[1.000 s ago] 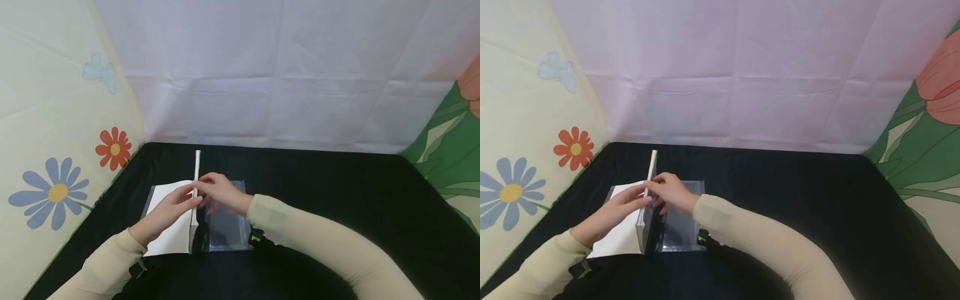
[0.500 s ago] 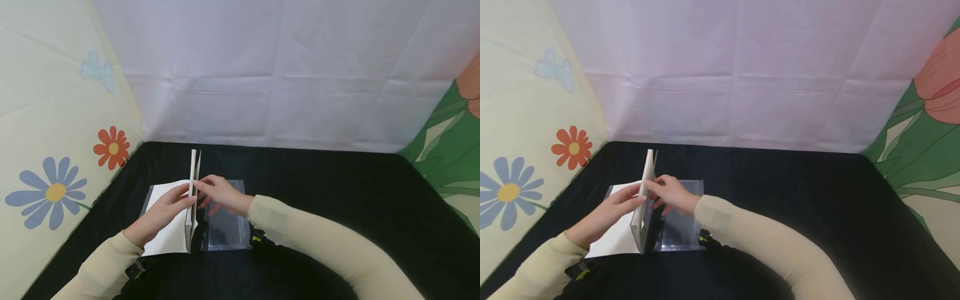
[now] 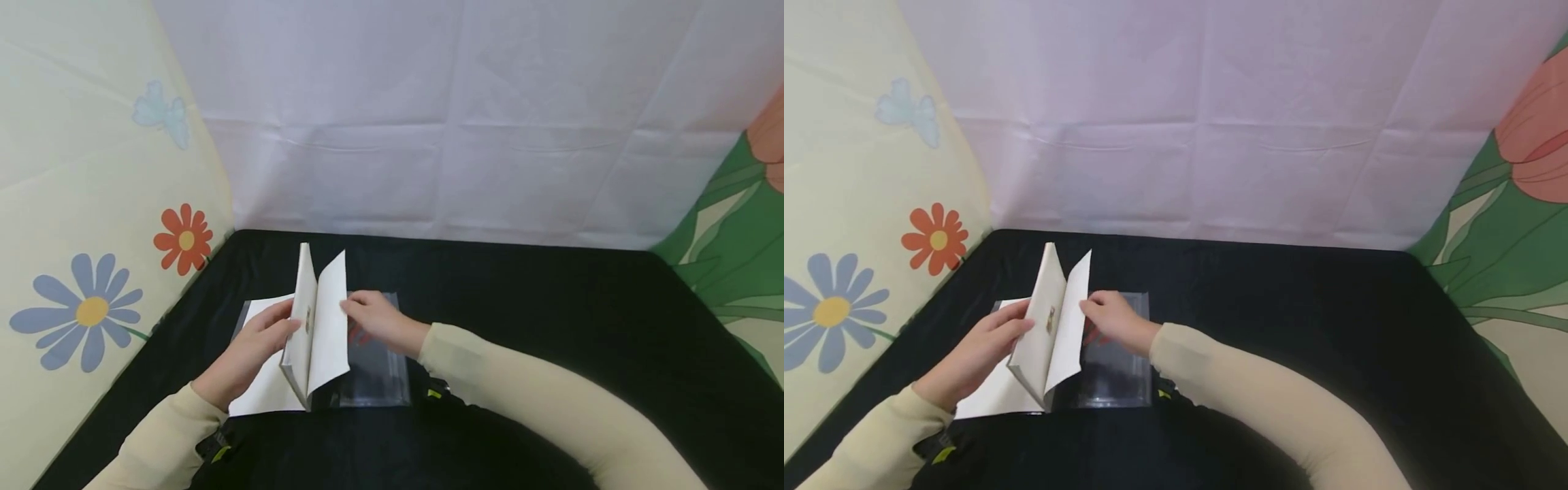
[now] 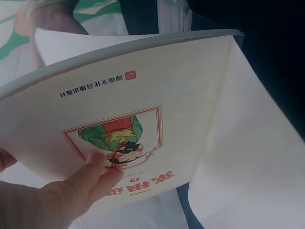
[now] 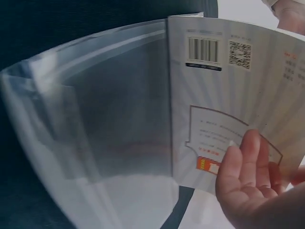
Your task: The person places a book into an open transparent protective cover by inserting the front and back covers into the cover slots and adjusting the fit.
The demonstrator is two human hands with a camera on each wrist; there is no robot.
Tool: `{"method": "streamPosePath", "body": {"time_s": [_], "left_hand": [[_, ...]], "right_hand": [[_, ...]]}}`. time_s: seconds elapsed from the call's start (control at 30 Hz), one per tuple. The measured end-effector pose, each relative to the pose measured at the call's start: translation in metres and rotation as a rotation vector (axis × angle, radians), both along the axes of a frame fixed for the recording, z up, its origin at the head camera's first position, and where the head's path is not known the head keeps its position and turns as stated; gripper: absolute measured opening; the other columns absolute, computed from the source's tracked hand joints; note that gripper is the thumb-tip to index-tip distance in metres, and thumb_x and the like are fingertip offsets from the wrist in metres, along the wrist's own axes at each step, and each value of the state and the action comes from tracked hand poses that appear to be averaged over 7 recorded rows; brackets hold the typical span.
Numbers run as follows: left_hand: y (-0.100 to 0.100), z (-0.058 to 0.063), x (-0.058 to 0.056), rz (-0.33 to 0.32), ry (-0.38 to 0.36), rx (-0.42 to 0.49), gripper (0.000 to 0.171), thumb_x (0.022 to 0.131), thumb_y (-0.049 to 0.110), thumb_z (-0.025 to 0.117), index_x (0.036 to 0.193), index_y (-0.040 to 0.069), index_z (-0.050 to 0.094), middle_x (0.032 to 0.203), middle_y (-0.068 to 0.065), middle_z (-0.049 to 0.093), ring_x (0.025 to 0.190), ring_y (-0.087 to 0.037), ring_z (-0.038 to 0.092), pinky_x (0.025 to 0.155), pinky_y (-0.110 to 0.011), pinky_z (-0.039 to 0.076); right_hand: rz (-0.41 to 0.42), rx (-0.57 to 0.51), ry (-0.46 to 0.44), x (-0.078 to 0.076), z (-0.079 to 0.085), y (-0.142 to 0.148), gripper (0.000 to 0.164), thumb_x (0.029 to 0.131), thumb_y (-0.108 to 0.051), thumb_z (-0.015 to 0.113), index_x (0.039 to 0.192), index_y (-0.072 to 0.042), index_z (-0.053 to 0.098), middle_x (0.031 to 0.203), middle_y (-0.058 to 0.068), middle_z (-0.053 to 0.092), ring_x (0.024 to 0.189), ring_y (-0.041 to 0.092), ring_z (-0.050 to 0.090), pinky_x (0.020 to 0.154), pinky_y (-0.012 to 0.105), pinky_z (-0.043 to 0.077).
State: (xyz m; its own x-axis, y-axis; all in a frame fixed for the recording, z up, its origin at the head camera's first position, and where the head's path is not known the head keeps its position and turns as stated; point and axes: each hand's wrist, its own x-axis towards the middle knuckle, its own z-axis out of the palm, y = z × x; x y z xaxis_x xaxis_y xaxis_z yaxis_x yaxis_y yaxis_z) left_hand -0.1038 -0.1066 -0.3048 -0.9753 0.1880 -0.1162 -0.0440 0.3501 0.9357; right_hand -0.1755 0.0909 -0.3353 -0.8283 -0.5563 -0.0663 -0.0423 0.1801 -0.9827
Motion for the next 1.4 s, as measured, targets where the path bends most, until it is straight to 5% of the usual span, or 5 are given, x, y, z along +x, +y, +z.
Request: {"method": "streamPosePath", "body": {"time_s": [0.3,0.53,0.73,0.93,1.4], "left_hand": [[-0.003,0.004,0.004,0.067,-0.015,0.007,0.052,0.096,0.022,0.041,0.141,0.002,0.022,0.145,-0.017,0.024,0.124,-0.032,0.03,0.103,-0.056,0.024],[-0.007,0.004,0.008,0.115,-0.005,0.01,0.05,0.096,0.019,0.038,0.141,0.004,0.023,0.143,-0.018,0.028,0.12,-0.031,0.038,0.101,-0.052,0.029],[-0.012,0.005,0.009,0.129,0.0,0.014,0.047,0.096,0.016,0.033,0.14,0.002,0.025,0.137,-0.023,0.036,0.109,-0.027,0.05,0.086,-0.037,0.046],[-0.015,0.006,0.01,0.134,0.004,0.022,0.046,0.095,0.015,0.031,0.139,0.002,0.026,0.132,-0.025,0.04,0.101,-0.027,0.055,0.08,-0.038,0.049],[-0.025,0.002,0.006,0.262,-0.013,-0.147,0.062,0.091,0.008,0.05,0.14,-0.001,0.014,0.129,-0.028,0.038,0.096,-0.034,0.059,0.071,-0.043,0.052]], "right_hand": [[-0.067,0.024,0.015,0.001,-0.012,0.01,0.025,0.095,-0.015,0.04,0.089,0.001,0.058,0.072,0.01,0.058,0.057,0.021,0.052,0.053,0.034,0.045],[-0.105,0.092,-0.026,0.001,-0.024,0.017,0.028,0.097,-0.022,0.041,0.098,0.0,0.06,0.075,0.01,0.06,0.063,0.023,0.056,0.06,0.04,0.048],[-0.113,0.136,-0.07,0.0,-0.034,0.02,0.028,0.097,-0.022,0.041,0.099,0.0,0.059,0.078,0.011,0.059,0.067,0.024,0.057,0.06,0.037,0.048],[-0.116,0.185,-0.115,-0.002,-0.044,0.023,0.029,0.097,-0.022,0.04,0.098,0.0,0.058,0.079,0.011,0.059,0.068,0.025,0.057,0.06,0.038,0.05],[-0.087,0.208,-0.092,-0.001,-0.054,0.027,0.031,0.098,-0.025,0.04,0.093,0.0,0.058,0.078,0.01,0.057,0.068,0.023,0.056,0.063,0.038,0.051]]}}
